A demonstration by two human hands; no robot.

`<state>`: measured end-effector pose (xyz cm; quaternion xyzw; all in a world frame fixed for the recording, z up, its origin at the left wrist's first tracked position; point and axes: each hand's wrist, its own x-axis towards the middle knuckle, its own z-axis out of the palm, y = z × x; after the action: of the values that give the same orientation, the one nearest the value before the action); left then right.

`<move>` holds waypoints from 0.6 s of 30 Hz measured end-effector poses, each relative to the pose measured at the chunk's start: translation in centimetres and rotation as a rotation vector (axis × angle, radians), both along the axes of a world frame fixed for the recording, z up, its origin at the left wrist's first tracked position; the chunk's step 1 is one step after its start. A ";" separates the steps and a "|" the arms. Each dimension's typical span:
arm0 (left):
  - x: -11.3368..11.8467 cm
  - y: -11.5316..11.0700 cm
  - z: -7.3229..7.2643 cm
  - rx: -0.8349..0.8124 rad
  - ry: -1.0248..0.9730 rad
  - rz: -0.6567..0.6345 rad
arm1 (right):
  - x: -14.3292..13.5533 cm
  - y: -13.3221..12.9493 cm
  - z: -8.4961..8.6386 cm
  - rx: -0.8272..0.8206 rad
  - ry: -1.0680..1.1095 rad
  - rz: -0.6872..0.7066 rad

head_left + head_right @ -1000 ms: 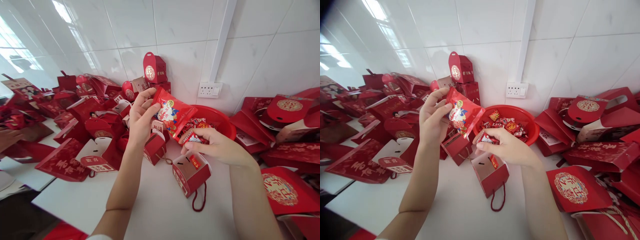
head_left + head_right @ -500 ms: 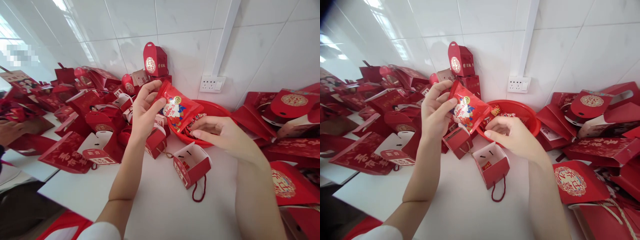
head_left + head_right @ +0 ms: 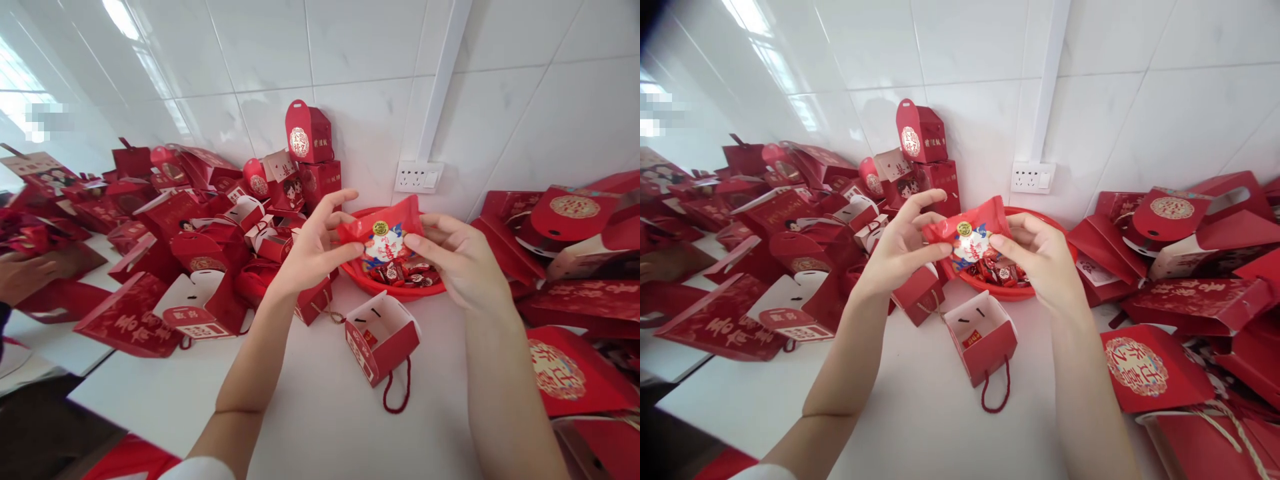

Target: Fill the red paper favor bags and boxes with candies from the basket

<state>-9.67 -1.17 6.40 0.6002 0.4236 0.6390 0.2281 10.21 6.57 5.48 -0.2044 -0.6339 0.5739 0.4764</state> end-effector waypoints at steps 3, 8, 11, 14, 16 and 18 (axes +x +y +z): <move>-0.2 -0.1 0.0 -0.065 0.076 -0.114 | 0.2 0.4 -0.1 0.018 0.034 -0.072; 0.0 -0.1 0.2 -0.162 0.123 -0.199 | 0.7 0.6 -0.2 0.099 0.004 -0.060; 0.2 0.0 0.1 -0.215 0.102 -0.236 | 1.0 0.9 -0.3 0.096 0.002 -0.034; 0.2 0.1 0.0 -0.197 0.116 -0.191 | 1.2 1.1 -0.2 0.054 0.010 0.010; 0.2 0.2 0.0 -0.177 0.156 -0.156 | 1.4 1.2 -0.2 0.031 -0.007 0.034; 0.2 0.3 -0.1 -0.169 0.194 -0.143 | 1.5 1.2 -0.1 0.012 -0.037 0.042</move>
<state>-9.42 -0.84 6.31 0.6664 0.4521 0.5222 0.2809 11.73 7.78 5.38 -0.1989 -0.6502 0.5760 0.4538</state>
